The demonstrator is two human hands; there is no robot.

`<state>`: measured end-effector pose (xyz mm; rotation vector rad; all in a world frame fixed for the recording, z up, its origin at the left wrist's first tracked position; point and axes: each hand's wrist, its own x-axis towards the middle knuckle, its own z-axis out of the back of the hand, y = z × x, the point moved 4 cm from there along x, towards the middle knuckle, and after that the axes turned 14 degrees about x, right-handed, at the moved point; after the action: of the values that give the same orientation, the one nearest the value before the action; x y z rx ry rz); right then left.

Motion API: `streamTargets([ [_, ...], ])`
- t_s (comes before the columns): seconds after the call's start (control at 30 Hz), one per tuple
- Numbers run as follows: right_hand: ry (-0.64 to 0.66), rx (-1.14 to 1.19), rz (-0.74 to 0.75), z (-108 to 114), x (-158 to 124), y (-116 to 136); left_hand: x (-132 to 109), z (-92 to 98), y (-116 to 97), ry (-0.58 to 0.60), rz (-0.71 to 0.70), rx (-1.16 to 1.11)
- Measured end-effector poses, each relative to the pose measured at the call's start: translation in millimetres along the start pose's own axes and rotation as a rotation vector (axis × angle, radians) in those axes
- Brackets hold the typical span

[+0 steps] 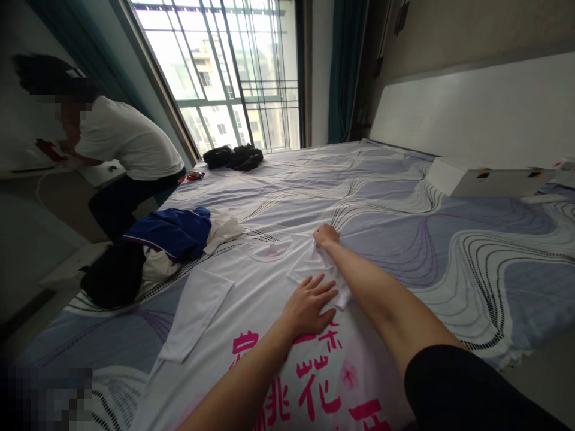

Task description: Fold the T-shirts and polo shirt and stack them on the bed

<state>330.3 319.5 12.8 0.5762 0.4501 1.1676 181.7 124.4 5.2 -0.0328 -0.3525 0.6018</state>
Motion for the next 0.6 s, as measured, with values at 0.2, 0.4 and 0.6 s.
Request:
streamTargets([
  [0.2, -0.042, 0.002, -0.014, -6, 9, -12, 1, 2.5, -1, 0.042, -0.032, 0.001],
  [0.4, -0.118, 0.022, -0.102, 5, 1, -3, 1, 3.7, 0, -0.032, 0.005, 0.018],
  [0.6, 0.061, 0.043, -0.114, -2, -3, 11, 4, 2.2, -1, -0.013, 0.036, 0.031],
])
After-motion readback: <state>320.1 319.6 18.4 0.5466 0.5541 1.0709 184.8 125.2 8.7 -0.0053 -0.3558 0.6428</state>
